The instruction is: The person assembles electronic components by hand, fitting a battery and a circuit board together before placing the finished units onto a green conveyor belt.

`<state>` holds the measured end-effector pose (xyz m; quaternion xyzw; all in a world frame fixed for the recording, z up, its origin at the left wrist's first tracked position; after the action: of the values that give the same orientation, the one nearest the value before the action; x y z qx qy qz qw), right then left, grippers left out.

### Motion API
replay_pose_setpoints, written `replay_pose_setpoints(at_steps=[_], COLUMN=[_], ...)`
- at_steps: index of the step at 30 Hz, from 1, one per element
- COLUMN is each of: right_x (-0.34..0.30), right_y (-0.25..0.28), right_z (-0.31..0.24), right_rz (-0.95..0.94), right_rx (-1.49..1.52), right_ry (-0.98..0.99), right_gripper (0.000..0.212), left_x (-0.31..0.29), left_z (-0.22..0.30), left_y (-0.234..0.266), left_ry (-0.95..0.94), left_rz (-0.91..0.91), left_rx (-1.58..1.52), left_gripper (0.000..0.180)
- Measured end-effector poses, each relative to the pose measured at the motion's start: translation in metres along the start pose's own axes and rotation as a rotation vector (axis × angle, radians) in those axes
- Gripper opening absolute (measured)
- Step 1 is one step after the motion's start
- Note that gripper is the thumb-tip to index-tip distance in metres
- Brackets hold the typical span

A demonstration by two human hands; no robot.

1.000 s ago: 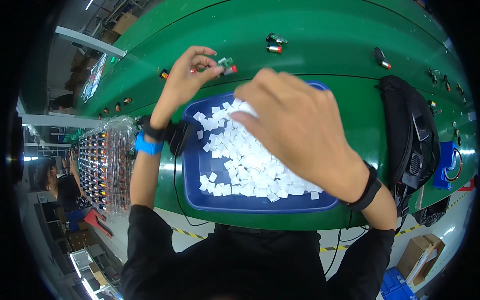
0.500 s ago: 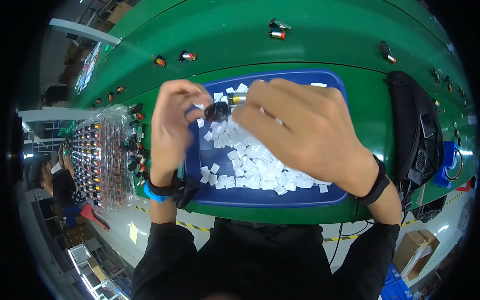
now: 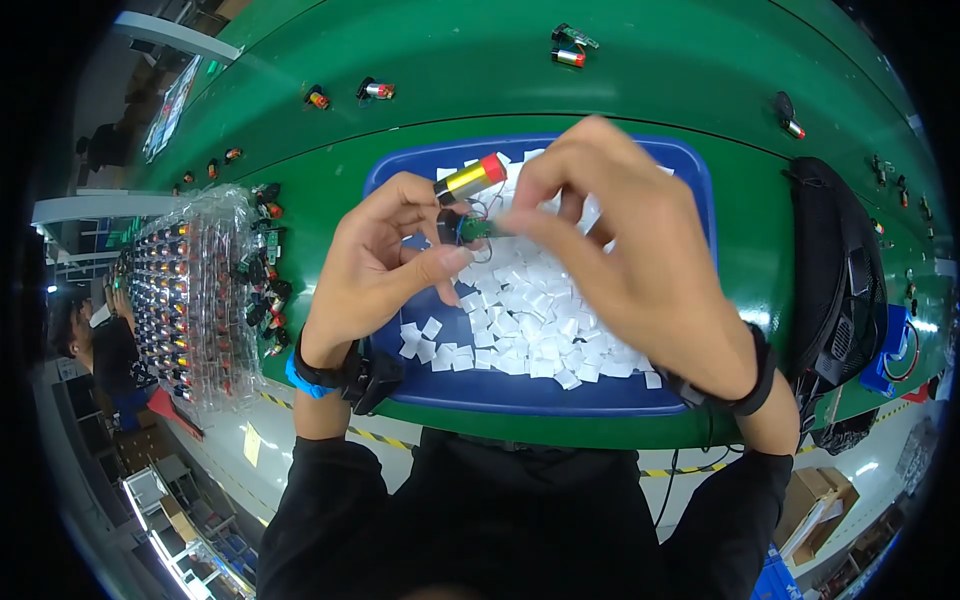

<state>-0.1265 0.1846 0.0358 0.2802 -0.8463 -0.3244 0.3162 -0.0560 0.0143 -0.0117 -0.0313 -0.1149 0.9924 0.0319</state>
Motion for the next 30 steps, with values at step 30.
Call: replay_pose_setpoints(at_steps=[30], right_x=[0.001], right_y=[-0.007], right_z=[-0.017], right_rz=[-0.023], right_rx=[0.039], right_ry=[0.311], right_gripper=[0.023], left_x=[0.002], left_z=[-0.02], left_y=[-0.011], left_ry=[0.216], left_rz=[-0.033], left_rx=[-0.574], left_gripper=[0.016])
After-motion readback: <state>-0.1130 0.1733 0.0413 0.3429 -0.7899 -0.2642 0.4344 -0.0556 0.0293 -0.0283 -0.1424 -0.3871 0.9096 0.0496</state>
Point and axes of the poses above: each hand's wrist, its own x-axis towards the middle knuckle, its own y-axis out of the back of the hand, z = x × y, the point moved 6 cm from there along x, towards the middle knuckle, and after that the axes turned 10 degrees about -x, right-handed, at the moved point
